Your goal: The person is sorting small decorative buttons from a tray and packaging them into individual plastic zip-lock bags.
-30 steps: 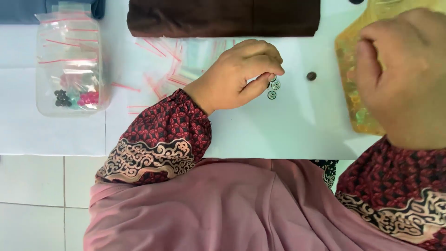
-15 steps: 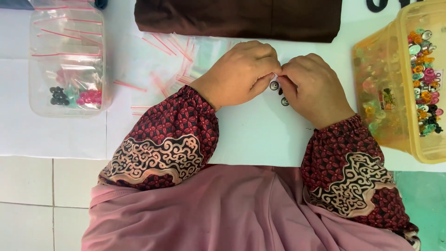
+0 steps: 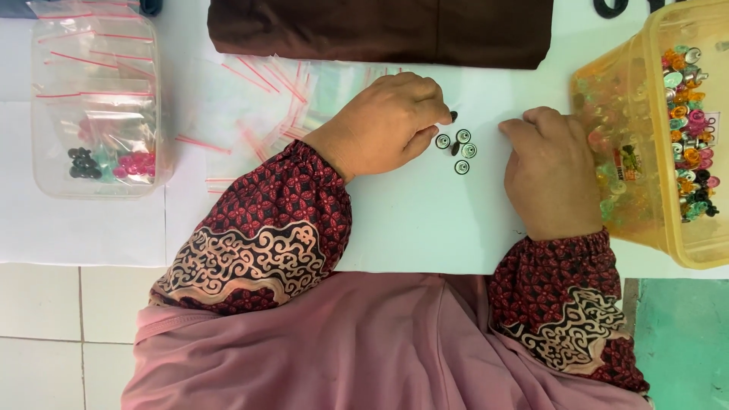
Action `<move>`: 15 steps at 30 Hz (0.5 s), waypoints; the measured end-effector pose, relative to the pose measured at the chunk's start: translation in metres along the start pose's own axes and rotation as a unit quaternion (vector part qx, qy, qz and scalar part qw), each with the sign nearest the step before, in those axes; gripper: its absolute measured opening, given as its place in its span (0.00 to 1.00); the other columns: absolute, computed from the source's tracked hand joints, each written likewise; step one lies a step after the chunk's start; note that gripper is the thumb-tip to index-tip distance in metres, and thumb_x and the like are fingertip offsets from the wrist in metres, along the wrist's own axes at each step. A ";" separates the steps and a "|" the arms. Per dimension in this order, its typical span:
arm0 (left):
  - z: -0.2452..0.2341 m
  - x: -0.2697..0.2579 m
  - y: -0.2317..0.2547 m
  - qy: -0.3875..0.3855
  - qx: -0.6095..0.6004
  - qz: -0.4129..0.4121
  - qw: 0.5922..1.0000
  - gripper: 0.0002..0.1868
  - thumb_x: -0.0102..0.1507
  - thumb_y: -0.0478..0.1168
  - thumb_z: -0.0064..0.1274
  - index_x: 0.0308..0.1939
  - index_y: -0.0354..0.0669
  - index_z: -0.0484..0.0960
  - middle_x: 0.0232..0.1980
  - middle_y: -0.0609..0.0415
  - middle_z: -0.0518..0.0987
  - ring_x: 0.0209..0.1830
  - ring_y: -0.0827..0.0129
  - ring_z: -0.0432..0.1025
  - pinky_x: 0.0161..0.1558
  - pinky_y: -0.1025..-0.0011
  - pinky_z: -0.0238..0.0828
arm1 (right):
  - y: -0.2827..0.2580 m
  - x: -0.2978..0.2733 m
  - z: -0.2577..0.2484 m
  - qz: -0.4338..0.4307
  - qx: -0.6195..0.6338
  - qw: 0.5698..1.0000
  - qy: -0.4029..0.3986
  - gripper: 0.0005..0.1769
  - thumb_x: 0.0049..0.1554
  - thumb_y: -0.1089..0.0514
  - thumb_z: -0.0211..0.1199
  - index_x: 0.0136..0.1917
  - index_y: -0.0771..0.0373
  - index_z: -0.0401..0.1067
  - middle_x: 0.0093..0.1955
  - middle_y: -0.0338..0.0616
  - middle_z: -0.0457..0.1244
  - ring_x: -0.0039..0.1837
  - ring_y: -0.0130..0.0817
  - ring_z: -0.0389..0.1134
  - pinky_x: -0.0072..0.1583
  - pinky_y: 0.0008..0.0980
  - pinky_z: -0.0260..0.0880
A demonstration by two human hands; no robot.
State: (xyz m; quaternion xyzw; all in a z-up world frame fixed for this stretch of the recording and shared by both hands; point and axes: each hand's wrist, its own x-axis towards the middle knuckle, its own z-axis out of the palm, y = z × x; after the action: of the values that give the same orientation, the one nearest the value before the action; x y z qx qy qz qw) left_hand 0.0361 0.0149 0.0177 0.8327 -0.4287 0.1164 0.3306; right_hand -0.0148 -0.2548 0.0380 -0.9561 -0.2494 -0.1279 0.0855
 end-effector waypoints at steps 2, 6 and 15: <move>0.000 0.001 0.000 -0.004 0.004 0.003 1.000 0.08 0.65 0.32 0.55 0.48 0.42 0.83 0.45 0.53 0.76 0.45 0.54 0.72 0.49 0.57 0.69 | 0.004 0.000 0.002 -0.004 0.010 1.000 0.000 0.18 0.55 0.79 0.58 0.53 0.67 0.81 0.50 0.49 0.65 0.50 0.52 0.63 0.54 0.47 0.67; -0.004 0.000 0.003 -0.003 0.002 -0.004 1.000 0.10 0.64 0.32 0.53 0.48 0.43 0.84 0.46 0.54 0.77 0.47 0.56 0.72 0.51 0.59 0.69 | -0.001 -0.003 -0.001 -0.004 -0.005 1.000 0.000 0.16 0.54 0.77 0.58 0.51 0.66 0.79 0.47 0.47 0.65 0.48 0.50 0.62 0.52 0.46 0.66; -0.014 0.028 0.022 0.040 -0.081 0.055 0.994 0.08 0.66 0.27 0.55 0.48 0.37 0.83 0.48 0.48 0.77 0.46 0.52 0.73 0.50 0.56 0.71 | 0.015 -0.037 -0.137 -0.066 -0.035 0.991 0.112 0.15 0.63 0.85 0.61 0.57 0.78 0.82 0.59 0.65 0.68 0.57 0.61 0.68 0.62 0.56 0.70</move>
State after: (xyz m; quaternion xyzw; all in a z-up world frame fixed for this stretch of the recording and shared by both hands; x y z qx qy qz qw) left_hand 0.0367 -0.0025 0.0516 0.7729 -0.4683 0.1327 0.4071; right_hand -0.0661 -0.3159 0.1560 -0.9197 -0.2963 -0.2479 0.0704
